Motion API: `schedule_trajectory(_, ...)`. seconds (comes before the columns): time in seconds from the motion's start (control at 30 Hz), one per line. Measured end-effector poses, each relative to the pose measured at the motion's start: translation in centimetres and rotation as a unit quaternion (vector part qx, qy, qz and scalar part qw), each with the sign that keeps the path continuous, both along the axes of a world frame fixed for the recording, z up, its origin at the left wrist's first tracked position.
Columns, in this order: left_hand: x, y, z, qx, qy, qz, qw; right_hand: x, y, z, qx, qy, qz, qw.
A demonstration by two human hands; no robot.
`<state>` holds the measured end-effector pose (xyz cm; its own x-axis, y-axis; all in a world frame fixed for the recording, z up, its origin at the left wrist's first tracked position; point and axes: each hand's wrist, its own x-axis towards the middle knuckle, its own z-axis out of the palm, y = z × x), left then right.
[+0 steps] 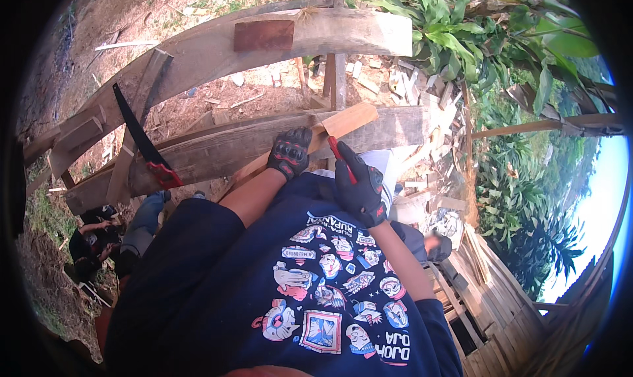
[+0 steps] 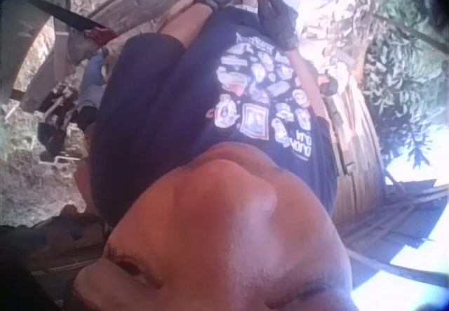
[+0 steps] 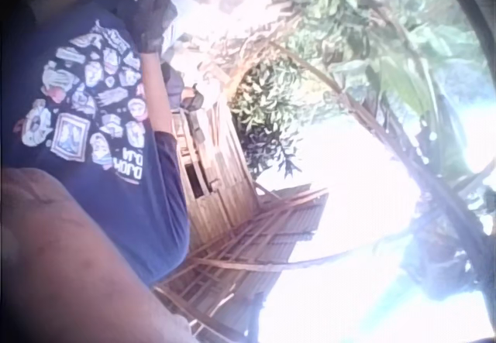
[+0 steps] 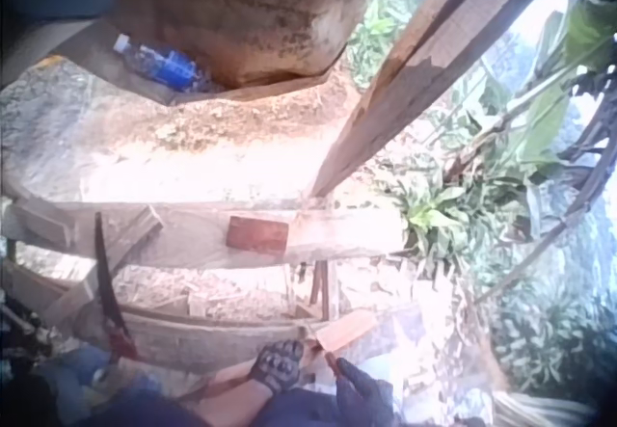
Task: The person uses a hand saw to cut a wooden plank placed on a makeshift wooden workbench. They hold the plank with one hand and saw with the other, producing sawdust as they cut through the wood.
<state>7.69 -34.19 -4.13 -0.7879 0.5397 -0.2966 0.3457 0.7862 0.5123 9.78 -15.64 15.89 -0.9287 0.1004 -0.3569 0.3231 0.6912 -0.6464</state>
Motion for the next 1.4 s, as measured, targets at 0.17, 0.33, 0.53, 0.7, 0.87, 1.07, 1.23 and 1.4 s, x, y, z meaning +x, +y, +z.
schedule_trajectory(0.17, 0.3, -0.1, -0.1, -0.013, -0.035, -0.002, 0.999, -1.8, 0.7, -2.4, -0.017, -0.035, 0.014, 0.999)
schedule_trajectory(0.33, 0.7, -0.1, -0.3, -0.024, -0.028, -0.008, 0.999, -4.3, -1.4, -8.5, -0.014, -0.022, 0.025, 0.999)
schedule_trajectory(0.53, -0.6, 0.0, 1.1, -0.029, -0.093, -0.013, 0.995, -5.0, -0.6, -9.1, -0.043, -0.043, 0.056, 0.997)
schedule_trajectory(0.7, -0.4, 0.2, 1.0, -0.015, -0.061, 0.010, 0.998, -2.2, 0.9, -8.4, -0.015, -0.019, 0.092, 0.995)
schedule_trajectory(0.87, -0.2, 0.2, 0.1, -0.011, -0.035, 0.014, 0.999, -0.4, 1.2, -2.3, -0.093, -0.146, -0.091, 0.981)
schedule_trajectory(1.07, -0.3, 0.0, 0.3, -0.005, -0.049, 0.019, 0.999, 4.3, 4.2, 9.7, -0.017, -0.154, -0.021, 0.988)
schedule_trajectory(1.23, -0.1, 0.3, 0.4, -0.012, -0.022, 0.016, 1.000, 5.9, 4.0, 15.8, -0.017, -0.185, -0.024, 0.982)
schedule_trajectory(1.4, 0.0, 0.3, -0.2, -0.007, -0.009, 0.014, 1.000, 5.6, 3.5, 17.8, -0.015, -0.128, 0.017, 0.991)
